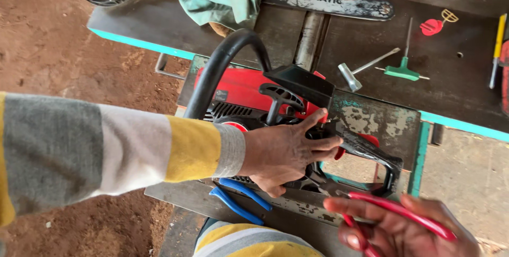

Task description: The person uses pliers to adjust a small metal component on the side of a chainsaw engine. They repeatedly pull, reposition, and release the part while holding the chainsaw steady with the other hand.

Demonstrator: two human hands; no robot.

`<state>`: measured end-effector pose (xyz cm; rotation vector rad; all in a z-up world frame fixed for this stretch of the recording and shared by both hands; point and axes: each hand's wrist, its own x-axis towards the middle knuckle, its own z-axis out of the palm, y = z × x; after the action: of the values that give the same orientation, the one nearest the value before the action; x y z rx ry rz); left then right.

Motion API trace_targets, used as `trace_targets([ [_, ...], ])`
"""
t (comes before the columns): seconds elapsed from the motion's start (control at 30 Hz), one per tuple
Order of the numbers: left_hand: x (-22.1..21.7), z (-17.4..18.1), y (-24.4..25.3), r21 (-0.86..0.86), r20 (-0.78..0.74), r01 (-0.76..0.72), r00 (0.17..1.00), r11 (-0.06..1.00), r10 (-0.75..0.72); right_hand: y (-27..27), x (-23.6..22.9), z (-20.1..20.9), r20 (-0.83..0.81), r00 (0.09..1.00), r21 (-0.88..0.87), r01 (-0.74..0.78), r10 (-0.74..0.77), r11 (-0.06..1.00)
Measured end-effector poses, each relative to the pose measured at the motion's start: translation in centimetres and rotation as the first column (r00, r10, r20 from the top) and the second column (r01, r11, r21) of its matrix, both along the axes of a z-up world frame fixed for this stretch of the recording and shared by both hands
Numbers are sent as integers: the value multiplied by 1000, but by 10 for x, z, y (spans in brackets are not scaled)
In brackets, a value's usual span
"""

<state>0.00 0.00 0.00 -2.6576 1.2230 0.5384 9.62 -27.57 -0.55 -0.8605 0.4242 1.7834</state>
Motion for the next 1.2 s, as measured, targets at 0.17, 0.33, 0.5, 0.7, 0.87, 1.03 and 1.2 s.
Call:
trace_targets([
  [0.17,0,-2,1,-31,-27,-7,1000,1000,7,15,-4,11,74,996,224,33,-50,974],
  [0.33,-1,-5,0,-16,-39,-1,999,1000,1,35,8,32,74,994,190,66,-82,980],
  [0.5,-3,-4,-1,39,-25,-7,1000,999,7,53,9,45,-70,994,53,93,-89,994],
  [0.7,-5,-4,-1,-22,-16,-35,999,999,34,58,-7,53,80,993,151,79,-92,985],
  [0.87,-3,-13,-3,-95,-14,-62,998,994,61,63,-3,42,58,997,78,41,-45,996],
  [1.03,-2,-18,-1,-109,24,-61,998,992,64,69,5,30,81,996,39,-38,34,999],
  [1.2,-3,-18,-2,-20,2,-45,999,999,45,75,11,30,27,996,125,-84,81,989],
])
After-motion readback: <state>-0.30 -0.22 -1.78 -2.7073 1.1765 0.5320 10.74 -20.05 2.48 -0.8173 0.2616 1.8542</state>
